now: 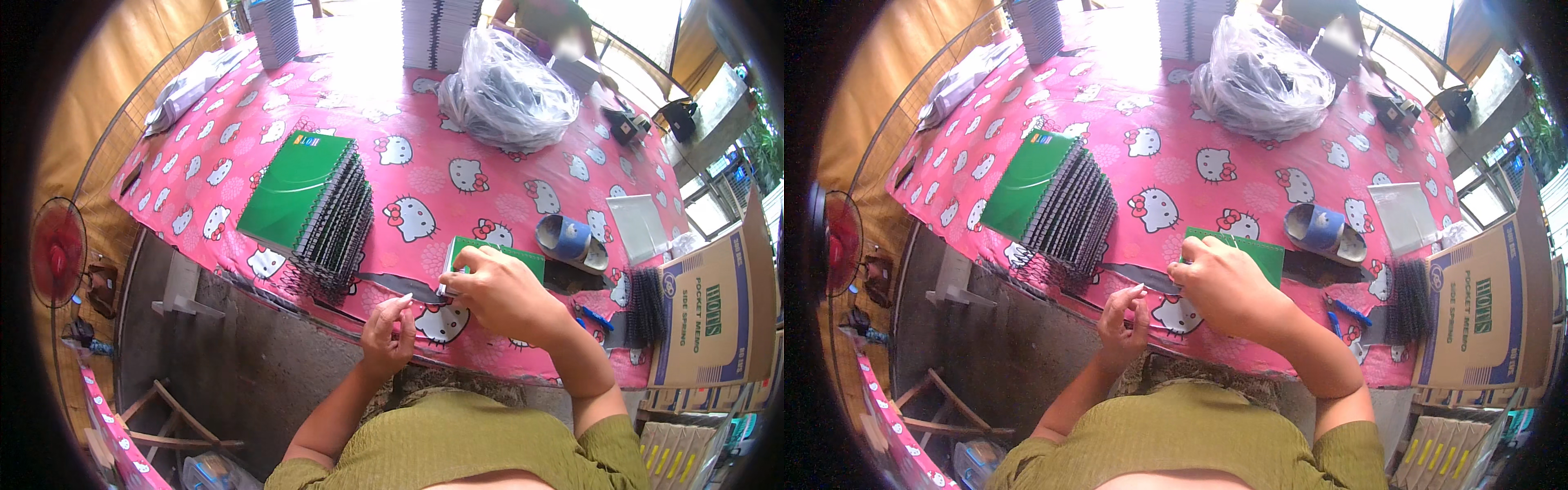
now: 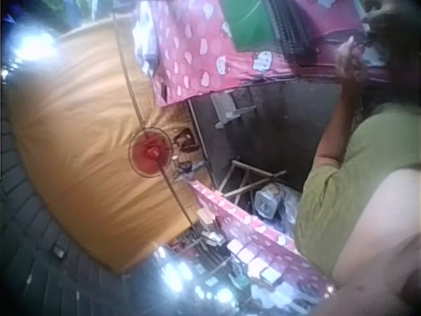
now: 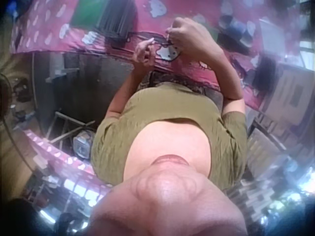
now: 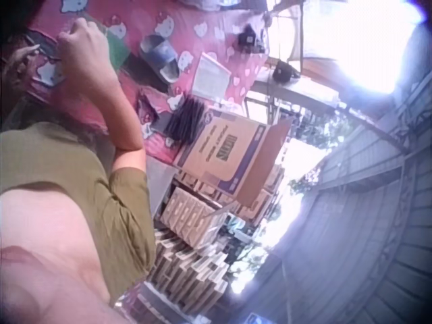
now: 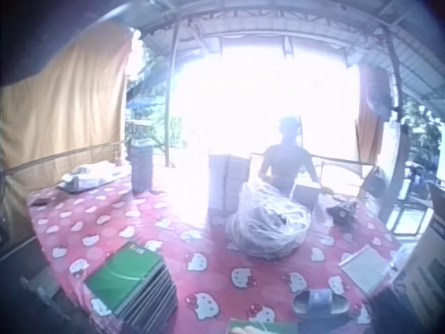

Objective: The person trims the wire bindings of small green notebooks using pliers and then applies tape to the spine area of the notebooks.

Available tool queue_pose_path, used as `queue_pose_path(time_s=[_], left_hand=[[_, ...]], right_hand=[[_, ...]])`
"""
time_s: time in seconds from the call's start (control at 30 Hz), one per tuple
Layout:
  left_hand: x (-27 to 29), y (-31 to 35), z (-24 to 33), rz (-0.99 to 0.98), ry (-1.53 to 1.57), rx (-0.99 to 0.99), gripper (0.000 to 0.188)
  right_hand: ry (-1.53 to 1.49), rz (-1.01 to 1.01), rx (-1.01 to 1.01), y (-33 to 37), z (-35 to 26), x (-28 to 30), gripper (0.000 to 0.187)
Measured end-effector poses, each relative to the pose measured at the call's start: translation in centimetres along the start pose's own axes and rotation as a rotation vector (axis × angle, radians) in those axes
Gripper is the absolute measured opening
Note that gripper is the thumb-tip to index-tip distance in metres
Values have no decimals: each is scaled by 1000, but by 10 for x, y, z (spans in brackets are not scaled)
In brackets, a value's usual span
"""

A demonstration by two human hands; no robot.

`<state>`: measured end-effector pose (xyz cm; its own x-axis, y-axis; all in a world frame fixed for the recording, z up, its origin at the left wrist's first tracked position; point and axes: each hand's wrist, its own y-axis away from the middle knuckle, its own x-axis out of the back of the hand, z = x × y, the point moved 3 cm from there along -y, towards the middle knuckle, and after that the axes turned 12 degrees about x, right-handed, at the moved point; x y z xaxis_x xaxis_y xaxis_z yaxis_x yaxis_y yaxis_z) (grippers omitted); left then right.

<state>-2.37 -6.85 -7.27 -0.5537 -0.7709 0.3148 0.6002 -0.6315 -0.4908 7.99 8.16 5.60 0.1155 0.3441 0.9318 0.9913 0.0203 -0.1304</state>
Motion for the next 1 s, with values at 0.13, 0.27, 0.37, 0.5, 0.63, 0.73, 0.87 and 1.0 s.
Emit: queue_pose_path(time_s=[0.13,0.27,0.37,0.5,0.63,0.73,0.87,1.0], left_hand=[[-1,-2,0,26,1,-1,35],[0,-4,1,-4,8,37,35],[4,-4,1,-25,245,163,39],[2,-23,39,-123,934,505,54],[-29,-60,74,-402,1135,934,59],[-33,-68,72,-483,740,695,55],[-17,-76,92,-363,435,191,46],[-35,-91,97,-276,232,-389,47]], right_hand=[[-20,-10,13,-2,3,0,22],[-5,41,28,-3,4,5,29],[-4,304,31,6,-2,6,36],[-4,599,-2,19,-13,33,40],[127,422,116,40,-41,19,40],[40,507,209,59,-39,8,52],[231,880,-359,100,-17,34,75],[-1081,867,-229,112,23,2,52]])
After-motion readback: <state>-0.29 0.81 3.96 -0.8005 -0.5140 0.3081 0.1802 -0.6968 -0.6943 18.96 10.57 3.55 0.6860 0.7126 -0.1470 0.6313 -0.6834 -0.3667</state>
